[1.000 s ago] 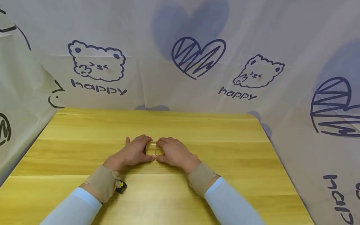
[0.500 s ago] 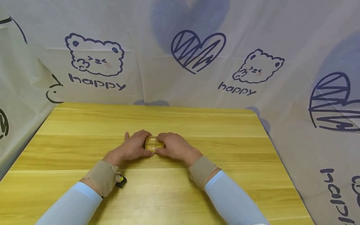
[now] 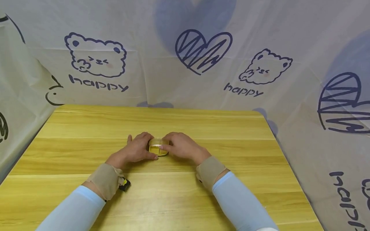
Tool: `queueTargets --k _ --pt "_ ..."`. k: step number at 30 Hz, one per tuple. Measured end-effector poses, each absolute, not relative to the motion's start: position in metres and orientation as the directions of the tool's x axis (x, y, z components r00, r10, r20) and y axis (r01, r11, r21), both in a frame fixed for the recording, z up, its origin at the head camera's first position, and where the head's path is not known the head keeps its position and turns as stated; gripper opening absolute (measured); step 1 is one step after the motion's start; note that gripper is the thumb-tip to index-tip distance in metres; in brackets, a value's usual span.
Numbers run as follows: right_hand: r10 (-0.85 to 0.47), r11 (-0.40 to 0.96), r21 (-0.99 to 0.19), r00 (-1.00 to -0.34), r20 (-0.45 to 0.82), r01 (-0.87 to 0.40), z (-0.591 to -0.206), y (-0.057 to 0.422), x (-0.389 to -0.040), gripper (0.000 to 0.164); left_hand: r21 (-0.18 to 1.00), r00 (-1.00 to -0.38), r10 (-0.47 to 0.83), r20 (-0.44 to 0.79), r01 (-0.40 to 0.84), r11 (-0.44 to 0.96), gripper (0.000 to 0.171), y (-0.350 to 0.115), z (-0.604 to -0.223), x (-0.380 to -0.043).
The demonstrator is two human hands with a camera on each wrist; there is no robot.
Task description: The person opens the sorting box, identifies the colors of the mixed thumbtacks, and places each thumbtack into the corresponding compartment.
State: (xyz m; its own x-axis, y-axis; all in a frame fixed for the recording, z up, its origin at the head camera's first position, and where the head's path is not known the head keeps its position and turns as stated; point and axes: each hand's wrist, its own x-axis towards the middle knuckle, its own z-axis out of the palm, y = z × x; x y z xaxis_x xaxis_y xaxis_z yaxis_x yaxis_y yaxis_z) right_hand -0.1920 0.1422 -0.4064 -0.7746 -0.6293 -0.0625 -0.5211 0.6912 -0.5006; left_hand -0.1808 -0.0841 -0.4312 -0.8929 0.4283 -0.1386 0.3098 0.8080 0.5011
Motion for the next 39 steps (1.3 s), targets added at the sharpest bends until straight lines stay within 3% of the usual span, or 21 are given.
queueTargets --k 17,27,39 --pt "-0.564 0.715 -0.562 -0.818 -0.112 -0.415 -0.402 0.146 -0.197 0.053 0.551 -0.897 0.414 -0.154 0.270 0.789 0.082 -0.084 -0.428 -0.180" --pt "-0.531 0.705 -0.582 -0.845 -0.056 -0.405 -0.401 0.142 -0.208 0.038 0.561 -0.899 0.405 -0.165 0.252 0.789 0.074 -0.084 -0.428 -0.183" --pt "-0.428 0.707 -0.639 -0.902 -0.047 -0.302 -0.395 0.138 -0.216 0.050 0.573 -0.906 0.397 -0.150 0.247 0.782 0.068 -0.084 -0.429 -0.183"
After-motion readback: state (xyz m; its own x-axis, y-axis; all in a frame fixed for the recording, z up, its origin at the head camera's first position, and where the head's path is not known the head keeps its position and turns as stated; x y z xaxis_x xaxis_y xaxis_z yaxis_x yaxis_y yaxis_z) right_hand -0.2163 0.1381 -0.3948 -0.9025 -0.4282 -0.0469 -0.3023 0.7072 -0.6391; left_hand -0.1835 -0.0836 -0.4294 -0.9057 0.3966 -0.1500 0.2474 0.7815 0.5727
